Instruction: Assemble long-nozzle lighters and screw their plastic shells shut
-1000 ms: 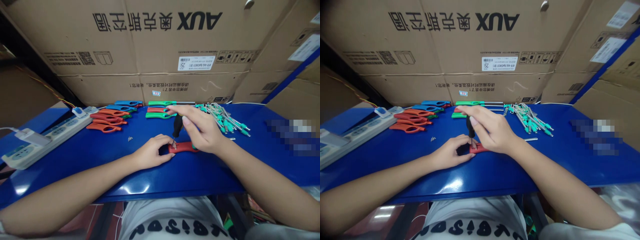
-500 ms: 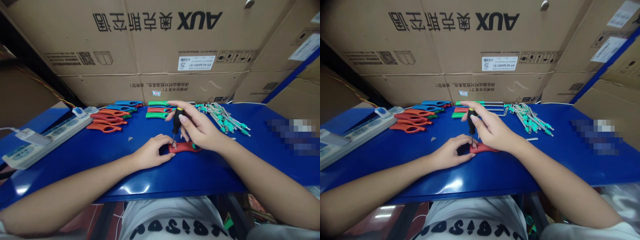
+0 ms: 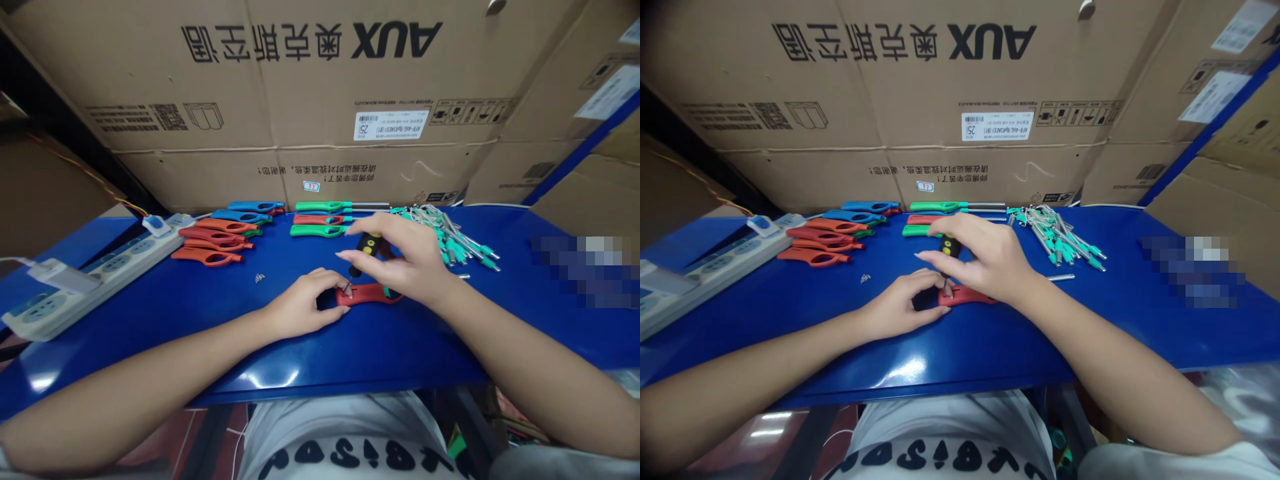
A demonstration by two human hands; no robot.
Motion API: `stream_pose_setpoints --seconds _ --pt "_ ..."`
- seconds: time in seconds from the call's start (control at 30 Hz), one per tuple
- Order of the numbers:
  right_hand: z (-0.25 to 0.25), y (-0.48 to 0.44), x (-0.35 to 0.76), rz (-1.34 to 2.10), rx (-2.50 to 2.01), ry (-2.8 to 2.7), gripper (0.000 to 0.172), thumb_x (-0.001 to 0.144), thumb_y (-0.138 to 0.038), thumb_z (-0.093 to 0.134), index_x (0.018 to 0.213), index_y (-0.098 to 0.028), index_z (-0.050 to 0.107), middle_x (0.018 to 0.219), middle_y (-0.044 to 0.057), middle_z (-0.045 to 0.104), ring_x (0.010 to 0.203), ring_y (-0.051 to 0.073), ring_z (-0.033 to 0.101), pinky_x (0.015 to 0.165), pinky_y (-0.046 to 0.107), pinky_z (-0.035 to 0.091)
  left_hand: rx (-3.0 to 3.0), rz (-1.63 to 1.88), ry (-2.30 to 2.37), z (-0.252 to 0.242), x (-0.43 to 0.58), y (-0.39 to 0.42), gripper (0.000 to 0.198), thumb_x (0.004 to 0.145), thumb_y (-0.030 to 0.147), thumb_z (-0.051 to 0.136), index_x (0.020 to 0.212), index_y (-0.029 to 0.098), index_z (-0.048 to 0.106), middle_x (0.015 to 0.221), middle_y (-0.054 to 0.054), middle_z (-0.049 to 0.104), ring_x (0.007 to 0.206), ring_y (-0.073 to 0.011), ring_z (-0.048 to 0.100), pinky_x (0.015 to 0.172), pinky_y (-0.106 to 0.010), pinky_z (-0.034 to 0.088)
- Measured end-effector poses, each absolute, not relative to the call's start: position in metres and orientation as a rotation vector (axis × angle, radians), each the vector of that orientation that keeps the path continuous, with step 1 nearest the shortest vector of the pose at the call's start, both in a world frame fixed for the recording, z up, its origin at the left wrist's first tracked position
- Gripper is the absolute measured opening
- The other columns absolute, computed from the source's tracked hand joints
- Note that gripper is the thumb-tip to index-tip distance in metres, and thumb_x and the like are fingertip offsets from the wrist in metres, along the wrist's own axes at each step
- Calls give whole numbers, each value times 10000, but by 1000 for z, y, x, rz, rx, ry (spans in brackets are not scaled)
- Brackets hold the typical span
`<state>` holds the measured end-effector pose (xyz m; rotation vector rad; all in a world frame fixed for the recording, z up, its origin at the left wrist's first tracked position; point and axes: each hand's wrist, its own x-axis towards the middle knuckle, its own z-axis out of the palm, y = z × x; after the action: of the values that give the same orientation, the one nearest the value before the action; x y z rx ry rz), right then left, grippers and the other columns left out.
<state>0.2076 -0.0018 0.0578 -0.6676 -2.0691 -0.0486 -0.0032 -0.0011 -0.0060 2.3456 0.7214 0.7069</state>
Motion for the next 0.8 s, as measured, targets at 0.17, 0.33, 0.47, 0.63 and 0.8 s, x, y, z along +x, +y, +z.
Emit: stream_pose_setpoints --seconds 0.17,0.33,0.47,0.63,0.8 --pt "58 -3 208 142 -651 -2161 350 1051 -308 413 1364 -204 532 1230 94 704 852 148 719 800 294 584 2352 715 702 -5 -3 -1 170 862 189 685 1027 201 645 1046 -41 693 1031 -201 636 966 -343 491" --pt "59 -2 207 215 -662 -2101 302 986 -361 583 1234 -193 616 1136 84 731 740 137 709 636 250 571 2343 700 720 -4 -3 -2 172 851 179 685 1016 206 642 1053 -40 694 1038 -209 640 964 -350 496" --pt "58 -1 211 -213 -589 -2074 241 907 -369 700 1055 -179 683 954 70 770 852 197 734 764 287 582 2345 725 712 -5 -3 -2 166 857 189 689 1013 201 634 1055 -40 697 1029 -206 638 965 -348 490" --pt "60 -6 205 390 -614 -2180 417 1071 -241 319 1472 -223 433 1264 85 689 795 113 711 713 261 593 2354 717 700 -5 -3 -1 156 860 177 690 1011 191 652 1023 -34 694 1004 -193 634 944 -325 489" --pt "54 -2 206 -24 -641 -2086 327 916 -389 690 1182 -201 660 1111 77 747 808 157 720 702 254 577 2343 709 708 -6 -3 -1 178 849 168 700 1015 184 641 1046 -42 689 1030 -203 626 961 -336 484"
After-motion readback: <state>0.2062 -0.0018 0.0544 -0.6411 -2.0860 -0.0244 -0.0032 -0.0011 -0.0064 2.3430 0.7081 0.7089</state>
